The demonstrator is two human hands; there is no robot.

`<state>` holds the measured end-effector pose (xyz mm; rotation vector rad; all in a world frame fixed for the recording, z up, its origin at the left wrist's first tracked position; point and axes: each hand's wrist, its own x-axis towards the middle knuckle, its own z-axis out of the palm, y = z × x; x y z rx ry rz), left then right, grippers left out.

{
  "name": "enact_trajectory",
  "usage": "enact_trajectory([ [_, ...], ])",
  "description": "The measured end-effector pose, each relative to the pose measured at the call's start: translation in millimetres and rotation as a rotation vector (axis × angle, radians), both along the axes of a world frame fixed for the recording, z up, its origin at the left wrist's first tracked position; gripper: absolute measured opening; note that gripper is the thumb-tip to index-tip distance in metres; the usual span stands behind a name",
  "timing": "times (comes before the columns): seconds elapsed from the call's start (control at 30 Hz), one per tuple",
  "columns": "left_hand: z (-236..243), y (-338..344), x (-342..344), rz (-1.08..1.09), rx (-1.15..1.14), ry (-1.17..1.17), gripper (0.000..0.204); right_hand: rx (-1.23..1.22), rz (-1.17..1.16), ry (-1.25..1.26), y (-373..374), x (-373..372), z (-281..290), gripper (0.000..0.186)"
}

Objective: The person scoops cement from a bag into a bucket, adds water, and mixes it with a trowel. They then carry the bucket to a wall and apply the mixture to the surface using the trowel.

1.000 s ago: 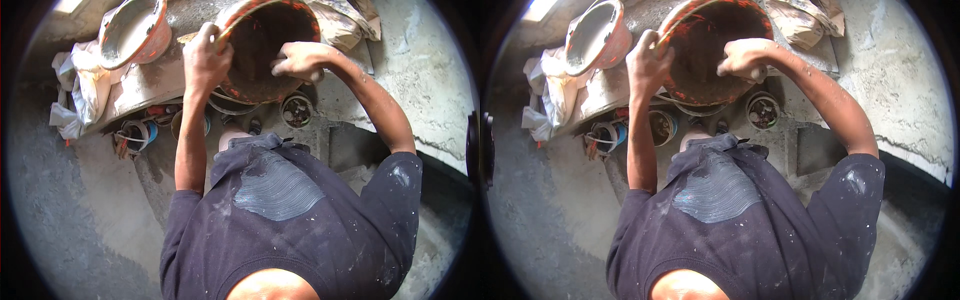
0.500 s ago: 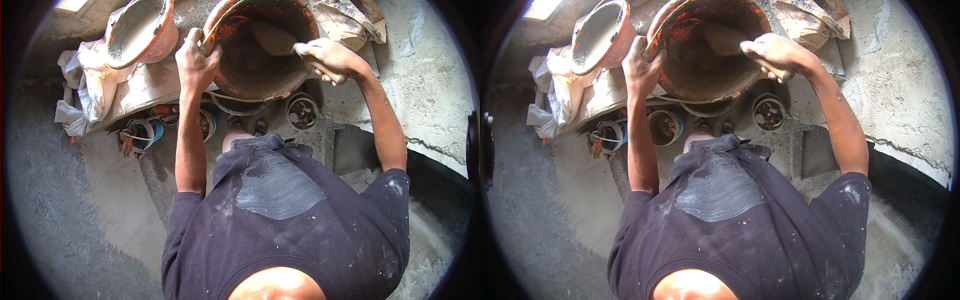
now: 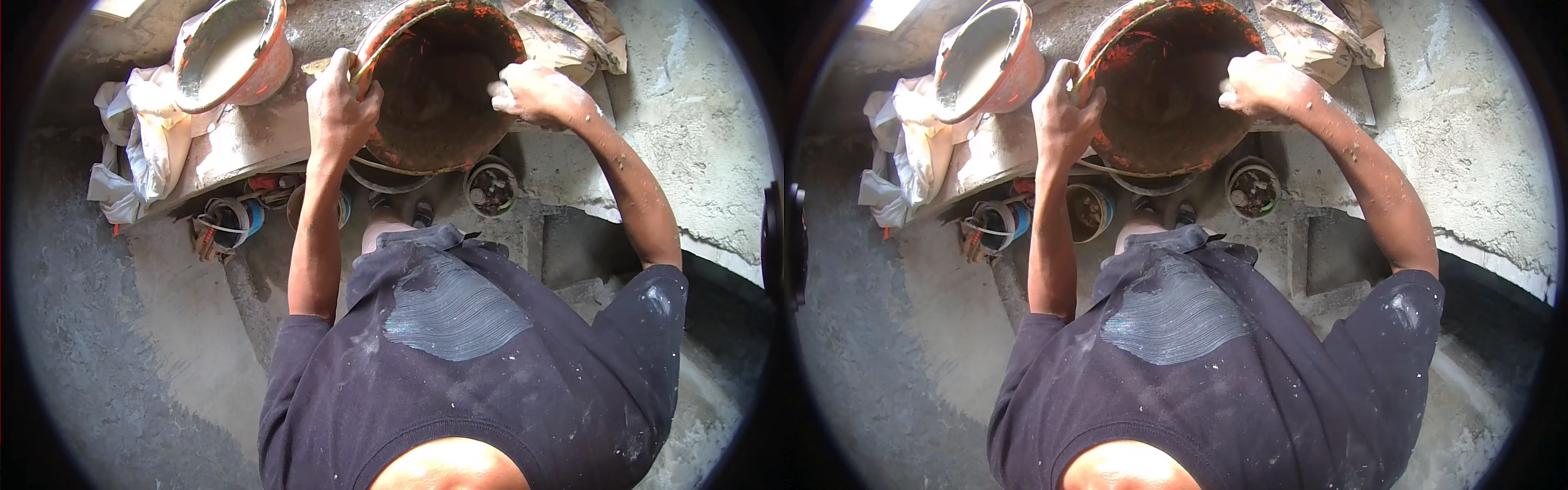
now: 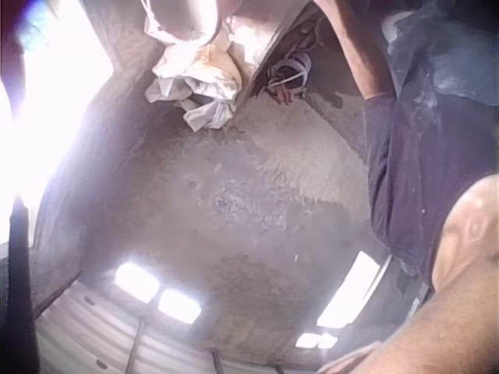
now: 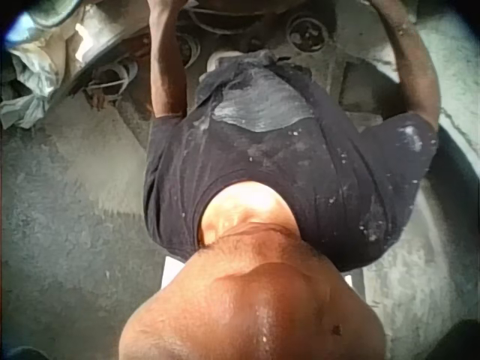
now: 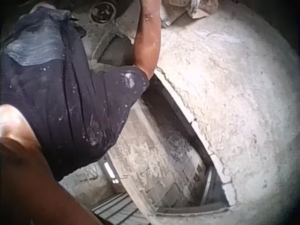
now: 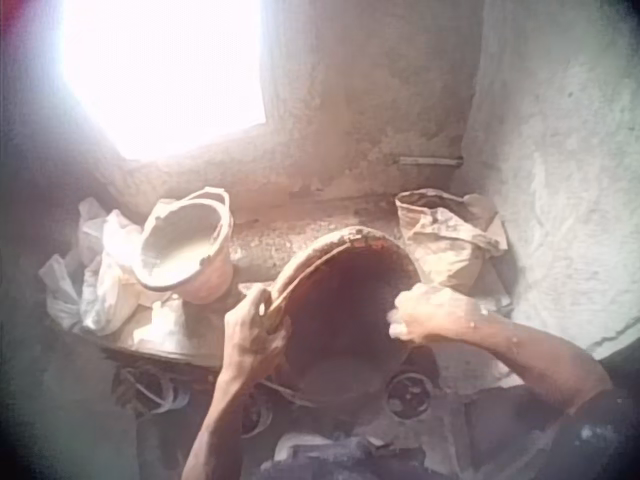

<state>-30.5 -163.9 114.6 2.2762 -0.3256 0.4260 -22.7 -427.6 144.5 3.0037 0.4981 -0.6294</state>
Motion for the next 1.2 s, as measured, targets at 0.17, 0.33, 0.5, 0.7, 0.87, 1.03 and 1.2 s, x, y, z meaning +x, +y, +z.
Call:
enact_trajectory([
  [0.17, 2.8, -7.4, -4.2, 0.008, 0.030, -0.011, 0.024, -0.222, 0.121, -0.595, 19.8, -20.8, -29.1, 0.011],
  [0.33, 7.1, -13.6, -2.9, -0.043, 0.049, -0.012, 0.025, 0.129, 0.220, -0.278, 25.0, -22.0, -27.0, 0.019],
  [0.5, 10.8, -17.2, 0.0, -0.031, 0.045, 0.009, 0.028, 0.127, 0.029, 0.373, 17.9, 12.3, -15.1, 0.026],
  [0.7, 1.8, 5.3, 2.6, 0.027, -0.001, 0.032, 0.024, 1.054, -0.782, 1.150, 21.8, -1.3, -32.8, 0.026],
  [0.87, 4.6, 8.9, 0.1, 0.055, -0.023, 0.086, 0.024, 1.590, -1.089, 1.334, 8.0, -28.4, -70.9, 0.035],
  [1.03, -2.4, 18.9, 2.6, 0.104, -0.029, 0.076, 0.028, 1.377, -0.957, 1.210, -4.9, -32.8, -31.1, 0.032],
  [1.2, 4.8, 12.7, 0.7, 0.132, 0.034, 0.131, 0.031, 1.118, -0.745, 0.596, 7.0, -7.1, -27.6, 0.029],
])
